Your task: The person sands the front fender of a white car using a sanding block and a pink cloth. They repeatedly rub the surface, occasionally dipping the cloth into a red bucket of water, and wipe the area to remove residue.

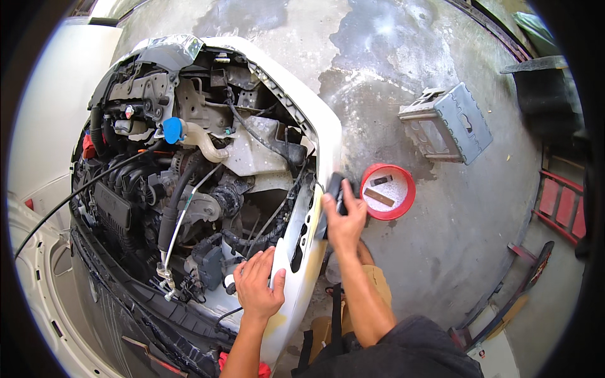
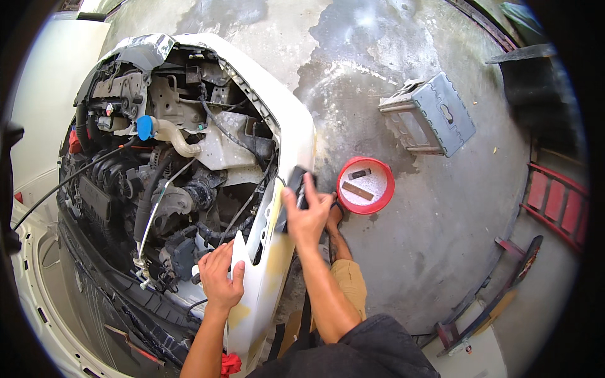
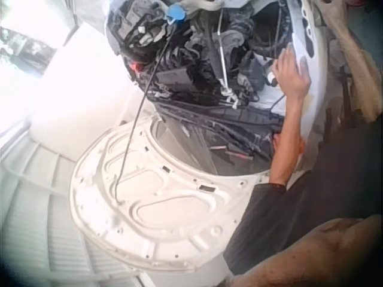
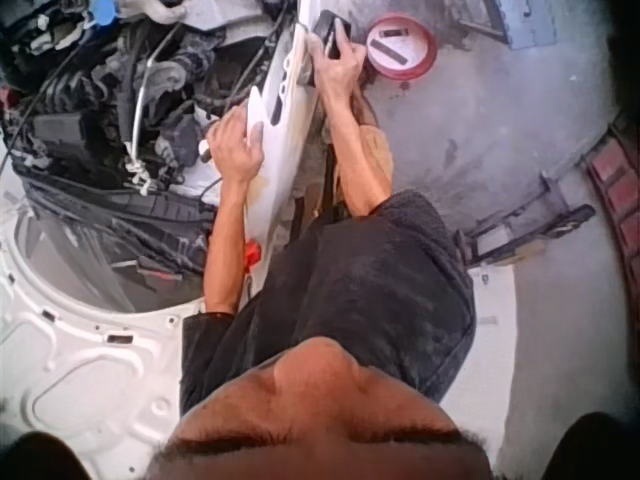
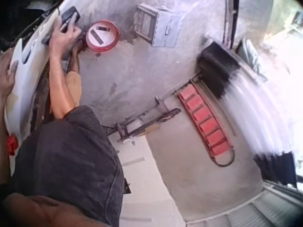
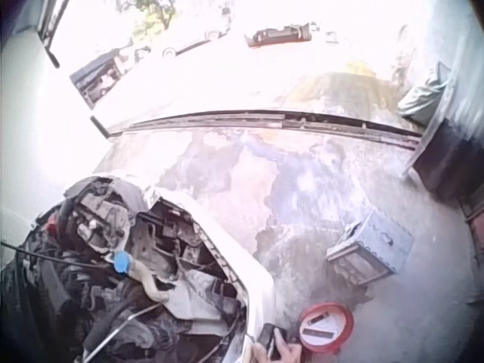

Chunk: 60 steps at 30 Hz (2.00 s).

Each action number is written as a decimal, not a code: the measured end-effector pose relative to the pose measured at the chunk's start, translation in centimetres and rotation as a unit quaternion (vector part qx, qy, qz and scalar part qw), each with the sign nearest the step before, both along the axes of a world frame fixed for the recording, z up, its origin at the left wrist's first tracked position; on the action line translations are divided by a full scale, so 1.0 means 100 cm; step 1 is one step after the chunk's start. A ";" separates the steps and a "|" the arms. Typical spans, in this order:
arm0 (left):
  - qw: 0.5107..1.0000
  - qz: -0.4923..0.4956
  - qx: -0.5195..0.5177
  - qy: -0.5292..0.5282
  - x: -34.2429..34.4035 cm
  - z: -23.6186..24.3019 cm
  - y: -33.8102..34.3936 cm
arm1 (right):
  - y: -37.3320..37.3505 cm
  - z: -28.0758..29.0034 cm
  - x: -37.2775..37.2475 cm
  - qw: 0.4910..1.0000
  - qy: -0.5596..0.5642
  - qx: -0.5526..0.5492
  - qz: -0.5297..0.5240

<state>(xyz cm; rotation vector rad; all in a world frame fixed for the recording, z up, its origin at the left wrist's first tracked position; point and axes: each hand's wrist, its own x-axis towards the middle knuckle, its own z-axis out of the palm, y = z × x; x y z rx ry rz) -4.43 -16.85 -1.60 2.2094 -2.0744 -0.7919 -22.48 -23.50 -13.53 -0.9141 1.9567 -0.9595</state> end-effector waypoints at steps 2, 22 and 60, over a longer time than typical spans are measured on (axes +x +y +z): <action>1.000 0.012 0.001 0.010 0.000 0.000 0.000 | -0.004 -0.005 -0.018 0.999 -0.005 0.010 -0.046; 1.000 0.003 -0.003 0.025 0.001 -0.001 -0.004 | 0.021 0.016 0.024 0.997 -0.052 0.018 0.048; 0.999 0.013 -0.015 0.041 0.001 -0.001 -0.006 | -0.001 0.014 0.029 0.993 -0.119 -0.007 0.000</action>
